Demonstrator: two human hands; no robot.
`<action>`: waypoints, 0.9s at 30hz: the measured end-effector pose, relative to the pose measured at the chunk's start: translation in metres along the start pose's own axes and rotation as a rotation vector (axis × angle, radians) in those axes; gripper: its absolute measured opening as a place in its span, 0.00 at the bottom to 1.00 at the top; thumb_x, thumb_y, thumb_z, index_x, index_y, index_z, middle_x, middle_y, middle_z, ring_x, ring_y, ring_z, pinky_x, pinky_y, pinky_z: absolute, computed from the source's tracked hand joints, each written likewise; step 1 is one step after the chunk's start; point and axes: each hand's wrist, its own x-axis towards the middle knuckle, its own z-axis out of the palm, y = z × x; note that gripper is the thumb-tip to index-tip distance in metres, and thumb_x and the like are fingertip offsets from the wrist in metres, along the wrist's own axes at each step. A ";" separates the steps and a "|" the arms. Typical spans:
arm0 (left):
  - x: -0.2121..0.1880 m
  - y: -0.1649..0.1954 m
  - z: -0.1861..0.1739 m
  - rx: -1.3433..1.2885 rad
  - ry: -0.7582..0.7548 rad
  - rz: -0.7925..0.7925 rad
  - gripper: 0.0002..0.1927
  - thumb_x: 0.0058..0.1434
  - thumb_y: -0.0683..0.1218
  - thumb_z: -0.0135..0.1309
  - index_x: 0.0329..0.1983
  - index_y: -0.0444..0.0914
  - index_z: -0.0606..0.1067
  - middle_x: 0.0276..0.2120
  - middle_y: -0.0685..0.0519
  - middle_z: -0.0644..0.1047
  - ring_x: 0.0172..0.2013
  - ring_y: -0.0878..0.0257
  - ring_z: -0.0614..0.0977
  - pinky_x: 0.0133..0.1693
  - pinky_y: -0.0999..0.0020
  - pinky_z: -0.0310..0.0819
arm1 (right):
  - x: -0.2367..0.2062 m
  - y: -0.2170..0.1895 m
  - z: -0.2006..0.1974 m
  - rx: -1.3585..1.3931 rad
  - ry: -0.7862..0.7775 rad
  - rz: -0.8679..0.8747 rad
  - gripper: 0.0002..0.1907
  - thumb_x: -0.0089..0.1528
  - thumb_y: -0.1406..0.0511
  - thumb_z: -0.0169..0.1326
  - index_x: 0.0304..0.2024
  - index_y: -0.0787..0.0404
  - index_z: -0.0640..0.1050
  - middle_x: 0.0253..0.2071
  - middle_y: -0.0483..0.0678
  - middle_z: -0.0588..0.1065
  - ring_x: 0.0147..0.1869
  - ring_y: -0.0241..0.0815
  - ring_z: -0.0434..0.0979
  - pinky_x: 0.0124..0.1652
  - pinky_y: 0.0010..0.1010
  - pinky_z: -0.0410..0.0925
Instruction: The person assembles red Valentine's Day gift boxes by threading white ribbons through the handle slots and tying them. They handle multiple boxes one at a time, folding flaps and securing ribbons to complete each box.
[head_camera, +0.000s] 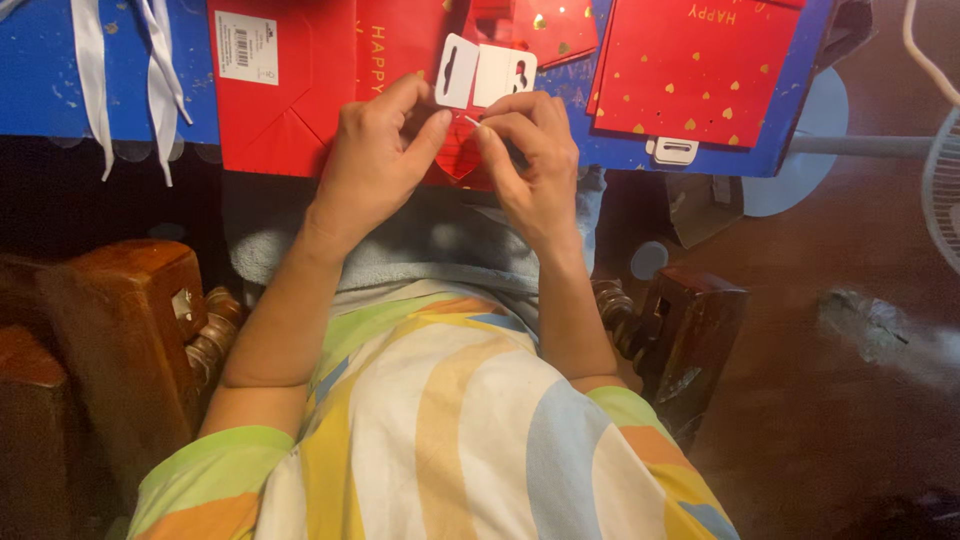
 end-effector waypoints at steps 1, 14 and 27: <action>-0.001 0.000 -0.001 -0.028 -0.007 -0.001 0.07 0.72 0.41 0.56 0.44 0.31 0.72 0.33 0.47 0.82 0.31 0.66 0.85 0.31 0.69 0.77 | 0.002 -0.002 0.000 -0.006 -0.010 0.005 0.01 0.65 0.71 0.60 0.38 0.63 0.81 0.43 0.48 0.76 0.48 0.45 0.73 0.49 0.34 0.66; 0.001 -0.002 -0.003 -0.327 -0.081 -0.118 0.12 0.76 0.42 0.52 0.59 0.35 0.77 0.38 0.53 0.84 0.37 0.72 0.85 0.42 0.75 0.84 | 0.005 0.004 0.004 -0.141 -0.072 -0.015 0.04 0.67 0.68 0.58 0.40 0.63 0.79 0.42 0.49 0.74 0.48 0.49 0.72 0.49 0.38 0.64; -0.002 -0.024 0.011 -0.407 0.096 -0.035 0.09 0.79 0.45 0.50 0.52 0.34 0.68 0.42 0.47 0.83 0.38 0.65 0.87 0.39 0.73 0.85 | 0.006 0.014 0.002 0.178 -0.056 0.074 0.23 0.79 0.55 0.36 0.49 0.65 0.75 0.42 0.49 0.73 0.46 0.47 0.73 0.49 0.34 0.66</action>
